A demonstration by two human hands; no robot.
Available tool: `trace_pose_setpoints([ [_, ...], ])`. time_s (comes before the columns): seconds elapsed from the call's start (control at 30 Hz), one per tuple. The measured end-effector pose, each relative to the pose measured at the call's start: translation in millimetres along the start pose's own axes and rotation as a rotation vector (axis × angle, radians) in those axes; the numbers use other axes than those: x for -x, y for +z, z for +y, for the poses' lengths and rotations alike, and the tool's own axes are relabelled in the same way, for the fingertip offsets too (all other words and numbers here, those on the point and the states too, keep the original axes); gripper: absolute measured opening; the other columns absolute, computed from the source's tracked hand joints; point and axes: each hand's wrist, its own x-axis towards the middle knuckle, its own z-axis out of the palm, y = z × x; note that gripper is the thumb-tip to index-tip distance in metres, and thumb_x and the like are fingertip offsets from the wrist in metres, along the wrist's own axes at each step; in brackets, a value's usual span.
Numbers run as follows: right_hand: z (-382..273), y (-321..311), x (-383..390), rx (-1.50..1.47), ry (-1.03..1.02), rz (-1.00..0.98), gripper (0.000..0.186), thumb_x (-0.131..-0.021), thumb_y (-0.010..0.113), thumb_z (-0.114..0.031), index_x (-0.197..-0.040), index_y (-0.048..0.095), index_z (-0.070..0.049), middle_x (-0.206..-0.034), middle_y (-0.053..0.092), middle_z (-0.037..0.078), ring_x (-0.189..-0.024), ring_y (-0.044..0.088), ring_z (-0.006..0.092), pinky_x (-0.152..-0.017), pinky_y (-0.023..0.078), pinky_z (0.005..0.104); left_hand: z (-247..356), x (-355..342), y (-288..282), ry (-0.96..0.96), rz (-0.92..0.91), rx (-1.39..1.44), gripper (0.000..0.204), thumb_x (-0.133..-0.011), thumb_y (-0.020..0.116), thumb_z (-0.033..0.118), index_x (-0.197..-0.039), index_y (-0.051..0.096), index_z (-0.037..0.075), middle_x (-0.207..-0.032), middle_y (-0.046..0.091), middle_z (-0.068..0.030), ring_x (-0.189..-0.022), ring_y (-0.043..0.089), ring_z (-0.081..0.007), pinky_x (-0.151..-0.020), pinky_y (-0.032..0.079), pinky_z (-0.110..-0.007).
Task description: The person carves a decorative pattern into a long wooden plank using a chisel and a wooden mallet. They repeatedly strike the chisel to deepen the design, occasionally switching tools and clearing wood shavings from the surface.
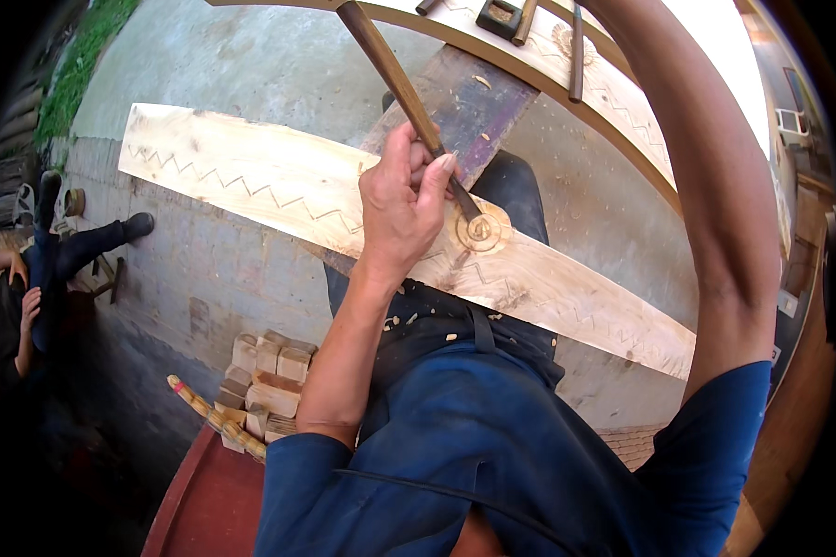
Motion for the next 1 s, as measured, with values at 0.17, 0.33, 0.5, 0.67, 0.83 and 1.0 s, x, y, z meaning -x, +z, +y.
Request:
trace_pose_setpoints([
  [0.17, -3.9, -1.4, -5.3, 0.192, -0.081, -0.056, 0.055, -0.082, 0.07, -0.004, -0.137, 0.074, -0.002, -0.115, 0.08, 0.023, -0.11, 0.077, 0.0381, -0.096, 0.061, 0.0469, -1.1, -2.4, -1.5, -0.011, -0.004, -0.016, 0.032, -0.109, 0.065, 0.0, -0.139, 0.058, -0.008, -0.095, 0.079, -0.0104, -0.084, 0.076, -0.0125, -0.071, 0.065, -0.027],
  [0.33, -14.1, 4.6, -16.9, 0.271, 0.008, -0.101, 0.048, -0.083, 0.069, -0.004, -0.13, 0.076, -0.001, -0.111, 0.081, 0.023, -0.105, 0.078, 0.0379, -0.095, 0.061, 0.0476, 0.6, -2.0, -2.6, -0.049, -0.017, -0.061, 0.032, -0.109, 0.065, 0.0, -0.138, 0.058, -0.008, -0.093, 0.079, -0.0103, -0.082, 0.075, -0.0117, -0.07, 0.065, -0.027],
  [0.5, -12.3, -0.4, -11.9, 0.252, -0.058, -0.105, 0.047, -0.083, 0.07, -0.004, -0.129, 0.077, -0.002, -0.109, 0.081, 0.021, -0.102, 0.077, 0.0383, -0.09, 0.061, 0.049, -1.3, -1.0, -1.6, -0.036, -0.007, -0.042, 0.029, -0.108, 0.065, 0.0, -0.136, 0.058, -0.008, -0.092, 0.079, -0.0104, -0.08, 0.075, -0.0109, -0.069, 0.064, -0.026],
  [0.67, -5.2, 2.6, -13.9, 0.052, -0.014, -0.031, 0.046, -0.082, 0.072, -0.005, -0.127, 0.079, -0.004, -0.111, 0.081, 0.02, -0.103, 0.076, 0.041, -0.092, 0.06, 0.0505, 1.9, 0.1, -1.6, -0.055, -0.004, -0.034, 0.028, -0.108, 0.065, 0.0, -0.134, 0.059, -0.008, -0.092, 0.079, -0.0105, -0.079, 0.075, -0.0109, -0.068, 0.063, -0.026],
  [0.83, -14.9, 1.5, -7.7, 0.163, 0.003, -0.105, 0.045, -0.081, 0.071, -0.008, -0.125, 0.078, -0.002, -0.109, 0.081, 0.022, -0.1, 0.077, 0.041, -0.09, 0.061, 0.0493, -2.1, 2.5, -1.7, -0.061, -0.022, -0.052, 0.028, -0.109, 0.066, 0.0, -0.135, 0.059, -0.007, -0.092, 0.079, -0.0101, -0.078, 0.074, -0.0106, -0.068, 0.062, -0.025],
  [1.0, 3.6, 5.3, 8.2, 0.326, -0.073, -0.001, 0.044, -0.082, 0.069, -0.007, -0.125, 0.078, -0.002, -0.099, 0.081, 0.022, -0.098, 0.079, 0.0381, -0.088, 0.062, 0.05, -0.4, 0.7, 0.9, -0.075, -0.094, 0.011, 0.031, -0.11, 0.065, 0.004, -0.139, 0.057, -0.006, -0.095, 0.079, -0.0094, -0.082, 0.074, -0.0107, -0.07, 0.062, -0.025],
])
